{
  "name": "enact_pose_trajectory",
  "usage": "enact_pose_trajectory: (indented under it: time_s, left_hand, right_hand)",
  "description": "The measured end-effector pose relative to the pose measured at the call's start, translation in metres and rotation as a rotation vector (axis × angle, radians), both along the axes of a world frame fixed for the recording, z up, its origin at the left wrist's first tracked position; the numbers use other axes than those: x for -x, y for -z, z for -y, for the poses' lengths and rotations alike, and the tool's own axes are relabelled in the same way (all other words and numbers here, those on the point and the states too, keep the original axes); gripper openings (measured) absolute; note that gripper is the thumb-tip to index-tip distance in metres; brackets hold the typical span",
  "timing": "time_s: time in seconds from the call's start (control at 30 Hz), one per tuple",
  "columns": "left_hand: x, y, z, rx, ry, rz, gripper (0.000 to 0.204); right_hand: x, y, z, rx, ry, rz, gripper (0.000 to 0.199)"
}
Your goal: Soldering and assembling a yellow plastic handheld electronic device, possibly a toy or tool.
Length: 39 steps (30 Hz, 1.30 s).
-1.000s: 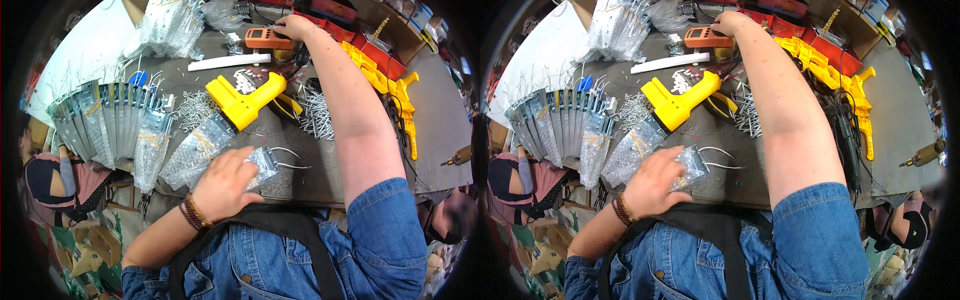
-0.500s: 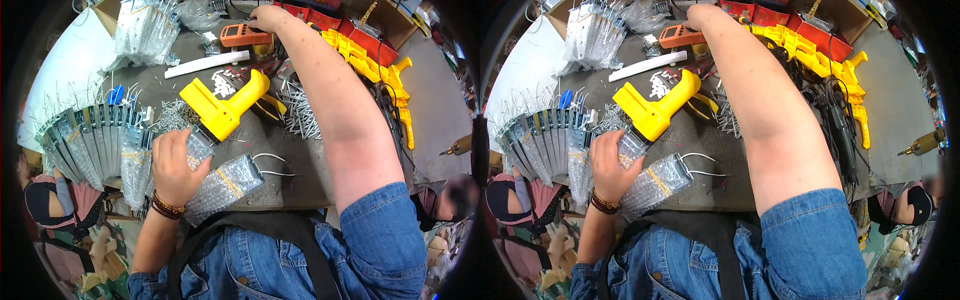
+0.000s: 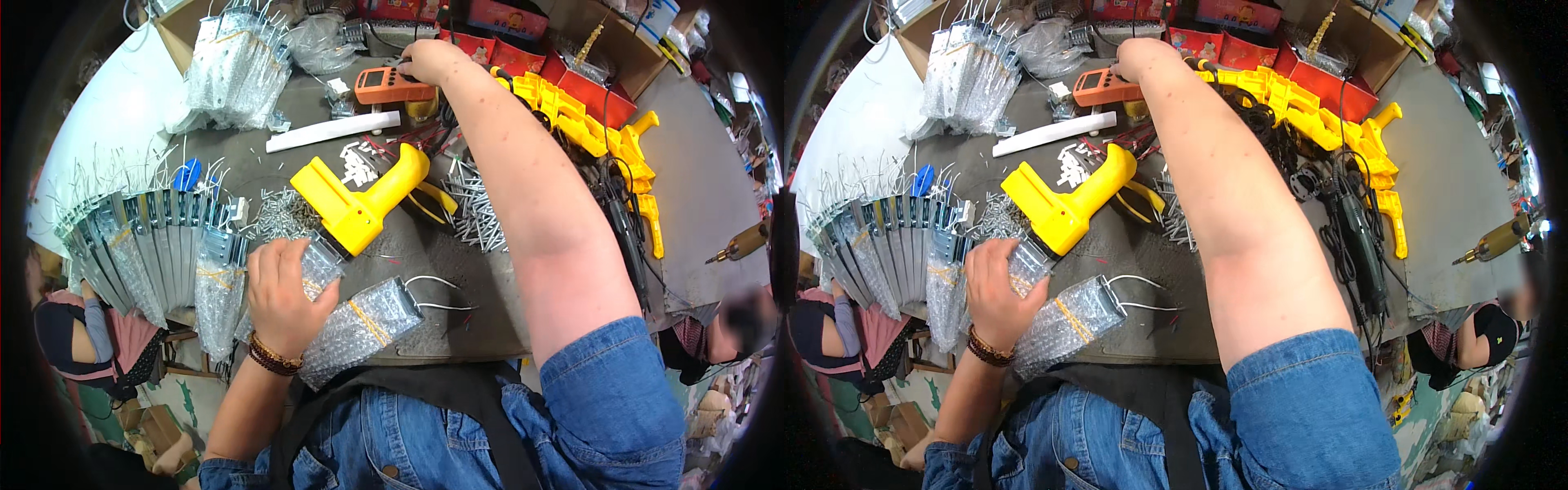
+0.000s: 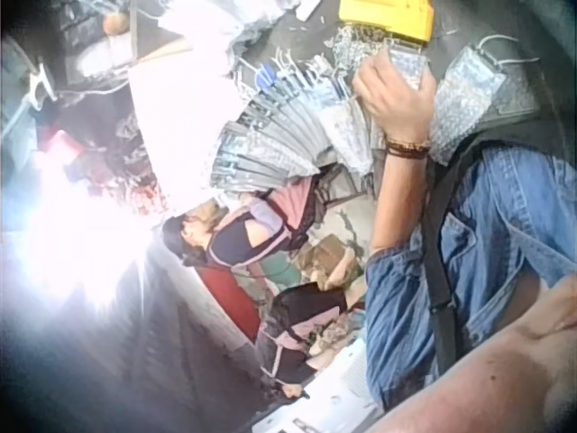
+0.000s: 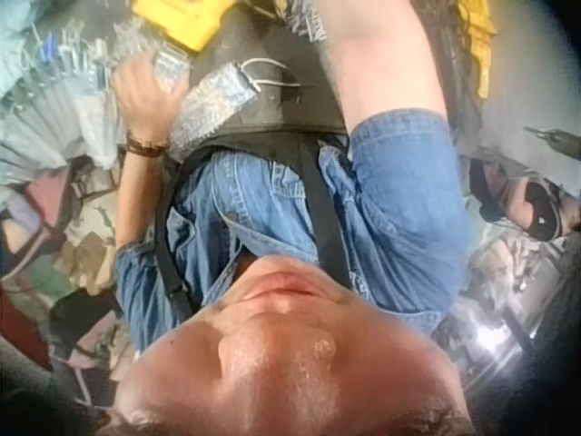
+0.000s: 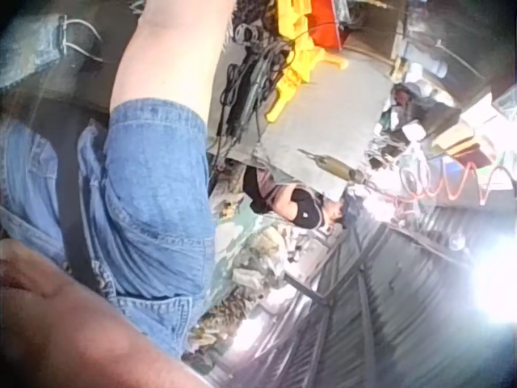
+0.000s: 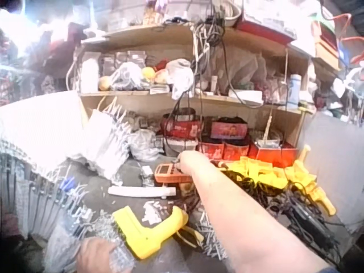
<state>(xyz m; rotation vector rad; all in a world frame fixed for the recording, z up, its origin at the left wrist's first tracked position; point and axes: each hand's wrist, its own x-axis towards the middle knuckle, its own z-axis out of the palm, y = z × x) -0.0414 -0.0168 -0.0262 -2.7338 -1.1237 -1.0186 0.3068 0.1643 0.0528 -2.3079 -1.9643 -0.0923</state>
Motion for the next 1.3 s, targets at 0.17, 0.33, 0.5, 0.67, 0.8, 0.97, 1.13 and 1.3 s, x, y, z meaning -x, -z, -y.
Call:
enact_pose_trajectory:
  time_s: [0.17, 0.33, 0.5, 0.67, 0.8, 0.97, 1.13, 1.3]
  left_hand:
    - [0.001, -0.001, 0.0, 0.0, 0.009, 0.02, 0.061]
    - [-0.003, 0.0, -0.002, 0.02, 0.028, 0.024, 0.064]
    - [-0.001, 0.003, -0.003, 0.036, 0.012, 0.05, 0.07]
    - [-0.001, -0.002, -0.003, 0.088, -0.017, 0.02, 0.07]
    - [0.003, -0.001, -0.003, 0.133, -0.023, 0.019, 0.069]
    - [0.004, 0.003, -0.003, 0.15, -0.015, -0.017, 0.07]
    - [0.002, 0.004, -0.002, 0.146, -0.052, -0.172, 0.082]
    - [0.0, 0.006, -0.004, 0.128, -0.053, -0.236, 0.085]
  right_hand:
    - [-0.001, -0.003, 0.008, -0.008, 0.032, -0.066, 0.038]
    - [-0.007, 0.002, 0.012, -0.052, 0.032, -0.049, 0.038]
    - [-0.007, 0.003, 0.009, -0.044, 0.033, -0.061, 0.038]
    - [-0.012, 0.004, 0.003, -0.032, -0.016, -0.028, 0.037]
    - [-0.01, 0.002, 0.001, -0.033, -0.047, -0.03, 0.038]
    - [-0.019, 0.004, -0.001, -0.008, -0.048, 0.006, 0.039]
    - [-0.009, 0.0, 0.005, 0.032, -0.028, 0.017, 0.041]
    - [-0.011, -0.006, 0.007, -0.02, -0.035, -0.007, 0.04]
